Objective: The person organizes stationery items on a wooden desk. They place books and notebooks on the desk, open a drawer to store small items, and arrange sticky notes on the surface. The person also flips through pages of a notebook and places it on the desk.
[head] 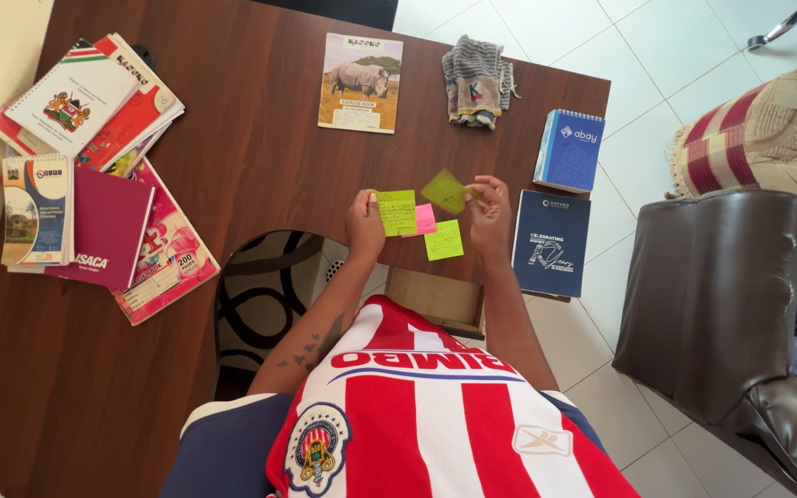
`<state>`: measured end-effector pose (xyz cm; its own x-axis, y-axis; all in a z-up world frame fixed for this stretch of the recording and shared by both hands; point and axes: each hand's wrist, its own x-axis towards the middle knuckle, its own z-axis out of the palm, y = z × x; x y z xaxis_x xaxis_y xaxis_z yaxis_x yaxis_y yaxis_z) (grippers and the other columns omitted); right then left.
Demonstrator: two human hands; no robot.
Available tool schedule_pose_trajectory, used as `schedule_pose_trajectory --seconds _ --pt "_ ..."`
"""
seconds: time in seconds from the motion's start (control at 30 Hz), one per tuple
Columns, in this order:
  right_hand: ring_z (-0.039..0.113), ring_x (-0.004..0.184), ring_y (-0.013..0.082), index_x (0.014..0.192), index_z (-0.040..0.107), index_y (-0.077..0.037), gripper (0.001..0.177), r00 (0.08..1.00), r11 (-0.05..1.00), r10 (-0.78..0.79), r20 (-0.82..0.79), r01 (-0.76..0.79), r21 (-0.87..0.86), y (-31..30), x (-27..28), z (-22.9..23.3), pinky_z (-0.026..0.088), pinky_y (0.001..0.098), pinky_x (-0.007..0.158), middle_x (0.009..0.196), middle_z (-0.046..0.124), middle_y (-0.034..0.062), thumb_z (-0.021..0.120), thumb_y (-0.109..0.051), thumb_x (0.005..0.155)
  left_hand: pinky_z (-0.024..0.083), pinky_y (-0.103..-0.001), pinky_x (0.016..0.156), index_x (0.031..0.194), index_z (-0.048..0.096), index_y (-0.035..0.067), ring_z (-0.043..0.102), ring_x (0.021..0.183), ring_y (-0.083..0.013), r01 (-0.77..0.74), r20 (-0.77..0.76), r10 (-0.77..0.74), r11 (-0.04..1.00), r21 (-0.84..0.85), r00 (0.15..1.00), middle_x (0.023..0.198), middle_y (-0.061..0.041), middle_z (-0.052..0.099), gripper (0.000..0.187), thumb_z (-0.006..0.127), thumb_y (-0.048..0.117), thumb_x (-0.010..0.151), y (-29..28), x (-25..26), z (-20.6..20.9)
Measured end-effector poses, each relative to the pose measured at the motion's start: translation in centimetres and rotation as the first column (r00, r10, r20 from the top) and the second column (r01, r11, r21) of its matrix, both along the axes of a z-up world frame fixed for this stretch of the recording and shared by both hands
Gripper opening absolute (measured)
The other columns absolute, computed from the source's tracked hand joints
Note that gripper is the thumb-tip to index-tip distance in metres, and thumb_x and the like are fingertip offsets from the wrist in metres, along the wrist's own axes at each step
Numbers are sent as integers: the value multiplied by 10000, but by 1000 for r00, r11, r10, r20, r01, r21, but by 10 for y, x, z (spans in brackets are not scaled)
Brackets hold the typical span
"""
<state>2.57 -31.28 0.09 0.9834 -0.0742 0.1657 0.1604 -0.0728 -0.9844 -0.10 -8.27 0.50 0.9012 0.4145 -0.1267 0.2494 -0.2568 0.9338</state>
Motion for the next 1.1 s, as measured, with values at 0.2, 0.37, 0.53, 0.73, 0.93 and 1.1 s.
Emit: schedule_pose_trajectory --seconds 0.2,0.37,0.53,0.73,0.93,1.1 --pt "588 1008 97 1277 529 -62 242 976 992 78 -203 -96 -81 -8 -6 38 492 251 892 1124 625 69 540 -17 1039 513 -363 727 1053 646 36 676 783 -212 40 -6 -39 997 60 999 882 -122 706 201 499 174 1057 -5 -4 7" --pt "659 850 92 1182 524 -23 255 925 945 143 -352 -234 -229 5 -8 60 537 274 728 952 688 90 640 -32 956 507 -351 703 1056 668 38 652 751 -190 156 -46 -156 988 -3 987 841 -113 698 213 517 188 1052 -13 -11 19" --pt "658 832 155 1110 705 -4 196 927 874 262 -270 -346 -340 10 -13 72 534 314 755 967 692 88 649 -5 922 509 -330 697 1046 678 34 635 740 -135 227 -27 -230 970 -87 973 820 -89 700 208 542 191 1036 -22 -12 22" --pt "706 922 272 1111 694 -18 260 974 816 196 -113 -226 -532 18 -18 84 540 367 828 985 689 114 695 22 855 505 -322 692 1035 672 21 621 731 -117 258 -12 -263 956 -140 965 815 -77 694 213 532 182 1045 -21 -15 24" --pt "680 882 264 993 767 -47 130 994 861 102 28 -74 -504 35 -22 89 527 365 769 950 635 97 737 -8 873 510 -284 686 1032 675 7 611 745 -71 266 28 -267 937 -227 963 818 -35 692 223 534 181 1048 -22 -14 13" --pt "641 894 219 960 775 -83 85 1000 844 8 17 2 -536 45 -29 90 465 382 843 912 614 43 754 -72 878 505 -254 700 1036 677 -3 587 778 -43 260 63 -256 879 -399 965 855 2 671 232 521 166 1071 -29 -15 12"
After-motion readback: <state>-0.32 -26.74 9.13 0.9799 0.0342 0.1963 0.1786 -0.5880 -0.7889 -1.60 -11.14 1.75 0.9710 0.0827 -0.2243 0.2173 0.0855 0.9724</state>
